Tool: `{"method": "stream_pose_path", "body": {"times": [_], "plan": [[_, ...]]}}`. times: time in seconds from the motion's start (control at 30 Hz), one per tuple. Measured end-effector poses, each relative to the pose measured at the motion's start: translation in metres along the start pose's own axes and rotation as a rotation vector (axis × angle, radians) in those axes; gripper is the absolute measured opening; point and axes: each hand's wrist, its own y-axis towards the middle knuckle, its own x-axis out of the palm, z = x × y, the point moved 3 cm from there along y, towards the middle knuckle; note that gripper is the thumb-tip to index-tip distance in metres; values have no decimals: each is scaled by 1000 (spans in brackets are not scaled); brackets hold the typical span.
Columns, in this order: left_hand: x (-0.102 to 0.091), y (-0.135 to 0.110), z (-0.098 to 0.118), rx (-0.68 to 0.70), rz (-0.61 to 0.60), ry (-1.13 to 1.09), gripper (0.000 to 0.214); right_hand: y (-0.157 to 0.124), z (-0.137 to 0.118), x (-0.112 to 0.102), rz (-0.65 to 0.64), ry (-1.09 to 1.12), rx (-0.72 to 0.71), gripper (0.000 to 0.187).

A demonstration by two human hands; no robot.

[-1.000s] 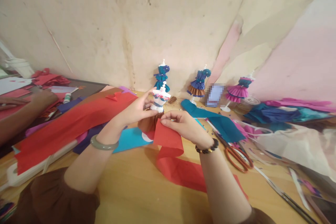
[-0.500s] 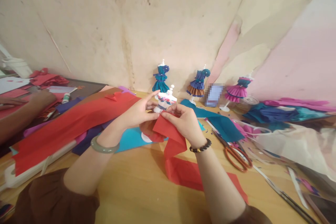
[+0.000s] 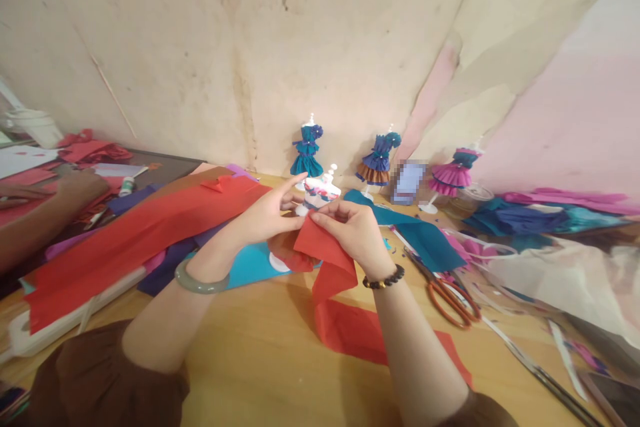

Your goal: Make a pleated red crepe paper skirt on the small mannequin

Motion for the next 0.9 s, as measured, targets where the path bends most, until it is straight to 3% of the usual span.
{"method": "stream_pose_path", "body": {"times": [0.23,0.7,0.9], "plan": [[1,-1,3,-9,1,25,89,-2,-1,-1,40,10,52,29],[4,-2,5,10,22,47,85,-5,-11,-1,63,-140,-27,27],[7,-2,10,0,37,64,87,-5,-11,-1,98,-135,29,29]]}}
